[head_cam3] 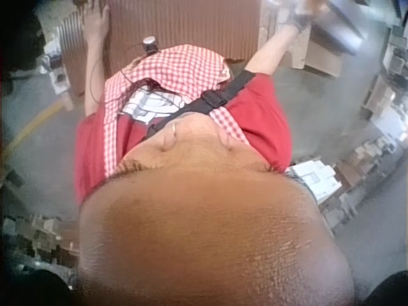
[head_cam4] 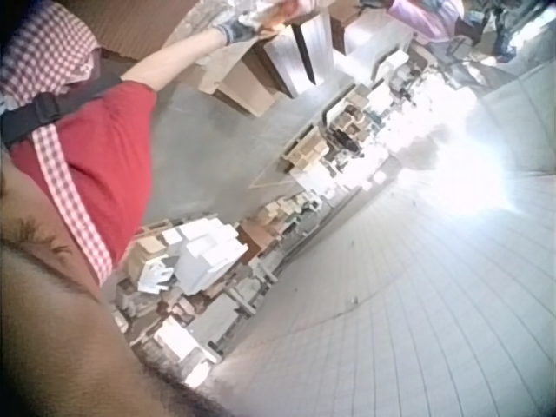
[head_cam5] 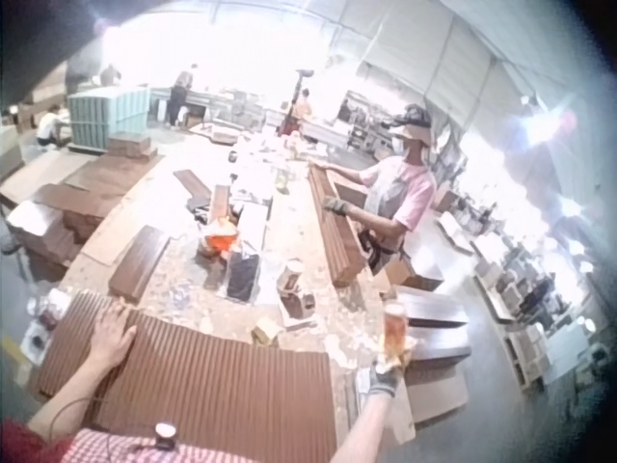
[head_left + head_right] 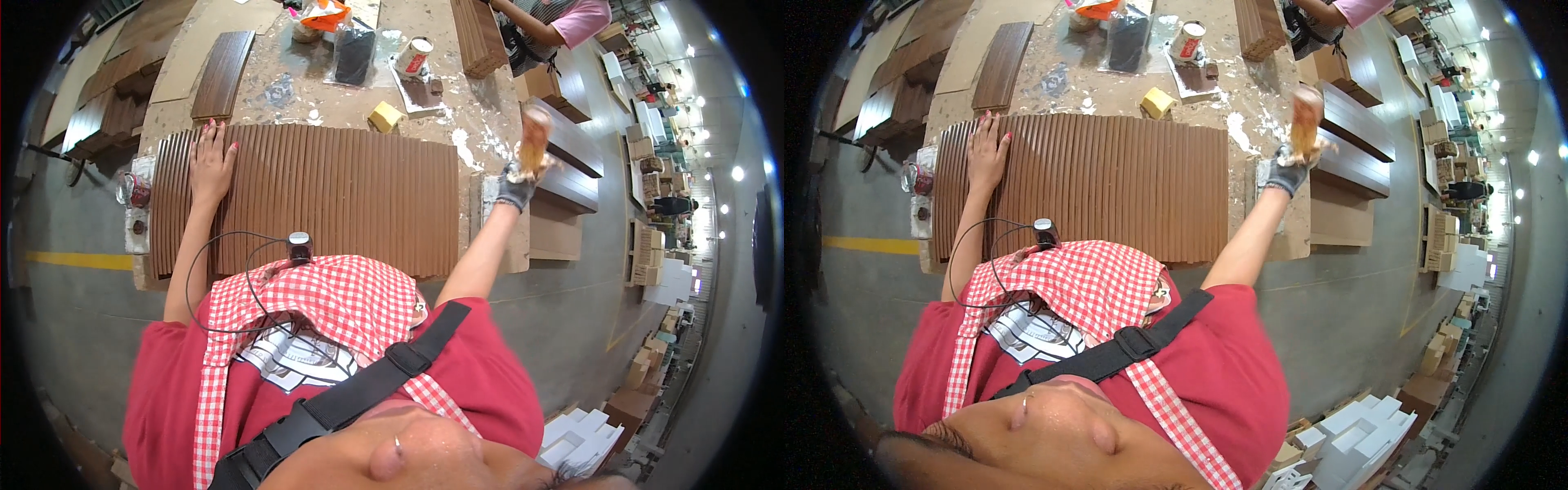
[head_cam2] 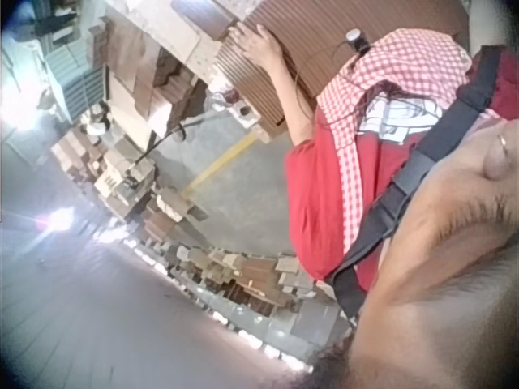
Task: The person cleans wooden panels by wiping their surfaces and edges with a sponge and a cloth.
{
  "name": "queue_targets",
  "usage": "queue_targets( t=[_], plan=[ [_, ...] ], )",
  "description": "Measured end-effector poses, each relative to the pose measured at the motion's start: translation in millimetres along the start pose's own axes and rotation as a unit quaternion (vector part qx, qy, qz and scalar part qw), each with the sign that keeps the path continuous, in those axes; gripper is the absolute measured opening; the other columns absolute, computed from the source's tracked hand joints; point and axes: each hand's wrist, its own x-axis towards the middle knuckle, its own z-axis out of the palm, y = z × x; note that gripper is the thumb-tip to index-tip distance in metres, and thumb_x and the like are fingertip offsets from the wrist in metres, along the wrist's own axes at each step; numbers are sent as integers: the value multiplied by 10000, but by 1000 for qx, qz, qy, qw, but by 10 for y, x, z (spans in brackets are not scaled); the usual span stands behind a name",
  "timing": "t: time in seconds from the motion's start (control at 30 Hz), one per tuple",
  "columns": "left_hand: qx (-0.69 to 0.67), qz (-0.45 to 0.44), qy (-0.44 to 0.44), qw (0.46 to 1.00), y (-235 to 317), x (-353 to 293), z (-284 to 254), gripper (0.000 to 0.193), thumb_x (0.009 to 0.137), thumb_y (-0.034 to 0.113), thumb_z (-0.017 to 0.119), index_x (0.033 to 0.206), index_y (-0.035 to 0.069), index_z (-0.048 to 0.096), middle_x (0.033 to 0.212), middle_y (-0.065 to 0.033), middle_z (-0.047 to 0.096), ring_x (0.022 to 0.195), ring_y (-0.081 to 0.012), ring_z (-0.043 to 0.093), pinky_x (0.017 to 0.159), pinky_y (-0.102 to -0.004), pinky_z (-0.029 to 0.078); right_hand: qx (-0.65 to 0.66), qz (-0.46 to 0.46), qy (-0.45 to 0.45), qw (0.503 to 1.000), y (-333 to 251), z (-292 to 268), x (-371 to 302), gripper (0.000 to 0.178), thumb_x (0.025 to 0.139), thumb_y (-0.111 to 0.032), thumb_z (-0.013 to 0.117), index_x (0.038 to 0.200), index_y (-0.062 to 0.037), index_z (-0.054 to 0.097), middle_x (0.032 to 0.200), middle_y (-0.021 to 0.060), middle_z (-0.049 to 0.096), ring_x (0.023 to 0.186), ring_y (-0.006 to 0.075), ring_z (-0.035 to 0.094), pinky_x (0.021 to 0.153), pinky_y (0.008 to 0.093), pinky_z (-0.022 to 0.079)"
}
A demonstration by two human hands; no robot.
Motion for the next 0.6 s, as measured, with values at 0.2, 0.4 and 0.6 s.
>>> queue_targets(
  t=[0.2,0.4,0.6],
  plan=[
    [-6,-18,-5,1000,-55,-81,-43,556,957,463,316,1428,169,297,1480,-37,275,1375,-194,217,1127,-396,125,-702,-283,-80,648,-103,1003,174,320,776,-261,649,994,-32,597,926,243,597,876,362,594,783,405,481],
    [-8,-22,-9,1000,-87,-139,-63,546,958,453,322,1427,174,301,1481,-38,274,1375,-197,217,1127,-396,130,-784,-188,-131,576,188,940,154,401,757,-265,691,1101,-93,575,1133,281,531,972,403,570,832,410,475],
    [-1,4,-22,1000,-41,-86,-94,513,959,446,329,1425,233,309,1486,-36,264,1379,-198,208,1126,-395,130,-787,-241,-125,555,225,788,254,420,774,-347,658,1105,-102,579,978,238,584,914,393,582,790,432,476]
  ],
)
